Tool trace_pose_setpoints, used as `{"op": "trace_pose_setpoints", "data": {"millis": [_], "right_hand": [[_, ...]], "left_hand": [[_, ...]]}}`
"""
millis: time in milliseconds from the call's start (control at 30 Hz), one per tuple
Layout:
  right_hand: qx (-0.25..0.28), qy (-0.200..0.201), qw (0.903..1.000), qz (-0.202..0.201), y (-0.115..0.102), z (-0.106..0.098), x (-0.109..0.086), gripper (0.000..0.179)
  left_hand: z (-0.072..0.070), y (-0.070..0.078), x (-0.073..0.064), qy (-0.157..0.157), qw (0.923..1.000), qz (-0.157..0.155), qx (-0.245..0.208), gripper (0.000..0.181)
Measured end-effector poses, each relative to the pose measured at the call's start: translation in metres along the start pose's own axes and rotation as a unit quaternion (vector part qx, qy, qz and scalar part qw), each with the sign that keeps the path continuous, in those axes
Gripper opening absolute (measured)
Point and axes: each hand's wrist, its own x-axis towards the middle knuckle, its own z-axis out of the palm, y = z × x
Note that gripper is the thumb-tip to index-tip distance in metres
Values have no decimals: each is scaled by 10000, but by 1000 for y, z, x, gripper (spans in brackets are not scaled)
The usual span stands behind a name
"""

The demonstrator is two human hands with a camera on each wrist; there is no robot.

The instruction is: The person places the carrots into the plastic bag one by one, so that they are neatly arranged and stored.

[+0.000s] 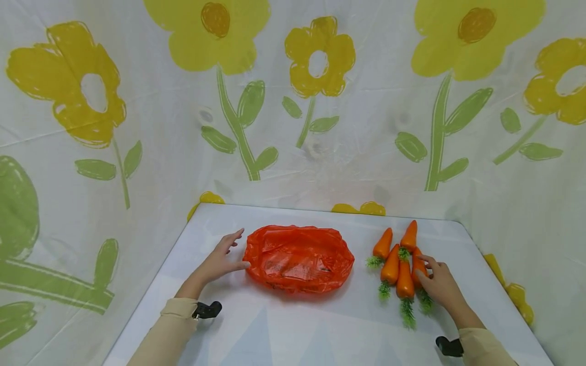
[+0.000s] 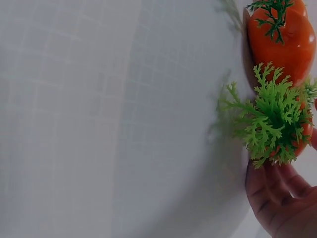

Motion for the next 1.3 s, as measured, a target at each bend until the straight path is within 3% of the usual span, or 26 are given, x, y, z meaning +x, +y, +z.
{"op": "trace_pose_setpoints", "data": {"millis": [200,467,767,1067,1300], "right_hand": [[9,-6,10000,16,3,0,1,54],[-23,-5,10000,13,8,2,0,55],[147,-66,9998,129,8,1,-1,52],[280,-52,9994,172,7,1,-1,53],[357,-56,9992,168,6,1,-2,55]], "left_hand": [[5,3,4,-126,9981,479,367,107],[12,5,11,-416,9964,657,325,106],[20,5,9,-820,9961,319,-98,105],[26,-2,8,-874,9958,274,-9,105],[29,-3,7,-821,9966,64,61,102]]}}
